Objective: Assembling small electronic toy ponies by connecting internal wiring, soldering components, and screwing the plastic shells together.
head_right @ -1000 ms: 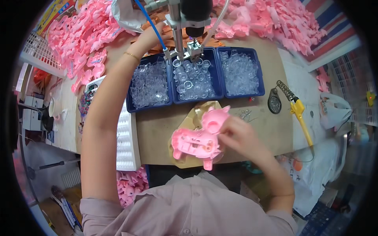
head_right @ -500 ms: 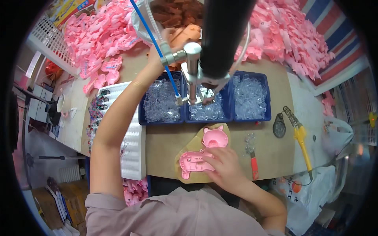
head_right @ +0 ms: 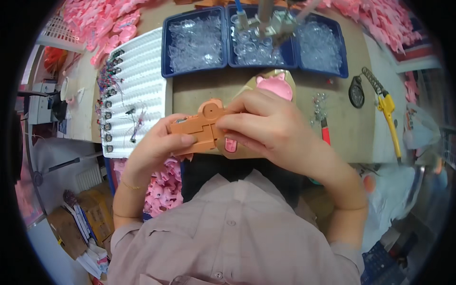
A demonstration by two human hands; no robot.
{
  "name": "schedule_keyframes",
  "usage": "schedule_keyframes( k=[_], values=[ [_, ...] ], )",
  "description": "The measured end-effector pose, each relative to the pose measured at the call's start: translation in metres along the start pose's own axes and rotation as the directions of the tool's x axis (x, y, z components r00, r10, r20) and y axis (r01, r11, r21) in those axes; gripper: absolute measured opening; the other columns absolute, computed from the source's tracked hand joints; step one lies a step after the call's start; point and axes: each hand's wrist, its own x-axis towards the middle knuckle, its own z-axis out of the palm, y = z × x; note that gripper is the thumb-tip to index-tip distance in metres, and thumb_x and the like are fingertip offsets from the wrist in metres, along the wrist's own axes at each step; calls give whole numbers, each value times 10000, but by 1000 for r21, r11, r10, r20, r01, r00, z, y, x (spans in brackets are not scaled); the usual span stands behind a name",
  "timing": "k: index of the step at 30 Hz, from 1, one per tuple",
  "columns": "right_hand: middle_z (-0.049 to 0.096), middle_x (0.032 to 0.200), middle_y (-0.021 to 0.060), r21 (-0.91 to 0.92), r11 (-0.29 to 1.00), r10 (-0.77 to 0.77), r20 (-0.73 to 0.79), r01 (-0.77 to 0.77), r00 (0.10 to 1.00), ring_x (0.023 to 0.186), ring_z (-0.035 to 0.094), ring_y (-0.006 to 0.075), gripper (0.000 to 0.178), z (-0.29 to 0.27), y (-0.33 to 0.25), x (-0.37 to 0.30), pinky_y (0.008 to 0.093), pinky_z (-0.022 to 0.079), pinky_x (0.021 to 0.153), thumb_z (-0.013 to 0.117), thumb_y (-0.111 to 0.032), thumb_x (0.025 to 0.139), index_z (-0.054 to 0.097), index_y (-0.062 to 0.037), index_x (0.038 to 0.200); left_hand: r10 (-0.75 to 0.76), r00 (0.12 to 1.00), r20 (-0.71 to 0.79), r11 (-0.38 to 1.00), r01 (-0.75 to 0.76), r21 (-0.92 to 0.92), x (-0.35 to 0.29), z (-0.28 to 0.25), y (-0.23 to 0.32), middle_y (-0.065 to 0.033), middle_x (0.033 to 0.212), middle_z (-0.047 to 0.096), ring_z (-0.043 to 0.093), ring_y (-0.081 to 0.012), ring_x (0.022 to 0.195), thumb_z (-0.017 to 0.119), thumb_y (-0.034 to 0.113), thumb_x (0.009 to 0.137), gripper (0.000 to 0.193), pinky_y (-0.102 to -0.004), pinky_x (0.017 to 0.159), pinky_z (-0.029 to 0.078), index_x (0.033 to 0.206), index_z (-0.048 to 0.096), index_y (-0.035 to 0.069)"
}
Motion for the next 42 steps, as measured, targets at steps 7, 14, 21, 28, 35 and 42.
schedule_keyframes(
  k=[7, 14, 21, 28, 35, 42],
  values=[
    [595, 858, 40, -273, 930, -184, 236, 247, 954, 748, 564, 223, 254, -18, -7, -20, 334, 462, 654, 748, -90, 634, 656, -55, 868, -92, 979, 183, 930, 19, 367, 40, 7, 20, -63, 857, 647, 602, -96, 719, 627, 240, 812, 339, -239, 652, 489, 1003, 617, -41],
    [589, 852, 49, -523, 852, -86, -131, 5, 988, 763, 545, 235, 243, 2, 10, -65, 323, 455, 696, 769, -97, 661, 645, -51, 865, 298, 954, -38, 903, -269, 334, 37, 48, -33, -90, 1010, 634, 598, -124, 906, 699, 212, 817, 515, -256, 799, 484, 1225, 516, -44],
    [580, 981, 102, 100, 959, 283, -285, -265, 916, 850, 560, 235, 327, -6, 3, -60, 325, 448, 793, 741, -230, 770, 640, -13, 992, 583, 806, 104, 584, -504, 636, 27, 48, -43, -104, 1031, 677, 663, -186, 881, 728, 97, 762, 442, -278, 781, 506, 1178, 599, 19],
    [590, 981, 93, 70, 993, 92, 26, -94, 995, 875, 561, 242, 420, -27, 6, -66, 342, 443, 798, 734, -318, 757, 671, 0, 1024, 681, 676, 280, 276, -591, 758, 17, 55, -41, -114, 1070, 674, 676, -262, 872, 752, 117, 700, 482, -325, 755, 534, 1160, 624, 63],
    [565, 1213, 146, -1, 886, 463, 50, -463, 885, 1176, 501, 279, 527, -5, 54, -78, 381, 359, 1015, 601, -307, 850, 518, -6, 1275, 905, 411, 105, 54, -357, 933, 80, 68, -90, -104, 1066, 628, 568, -264, 1016, 730, 227, 700, 540, -362, 891, 442, 1162, 573, -6],
    [509, 1325, 151, -116, 878, 434, -217, -464, 874, 1272, 438, 285, 513, 8, 40, -90, 387, 309, 1069, 542, -311, 907, 479, 3, 1308, 886, 462, -35, 98, -113, 989, -10, -3, -59, -87, 791, 613, 598, -295, 743, 656, 53, 766, 90, -398, 697, 473, 853, 636, 42]
  ],
)
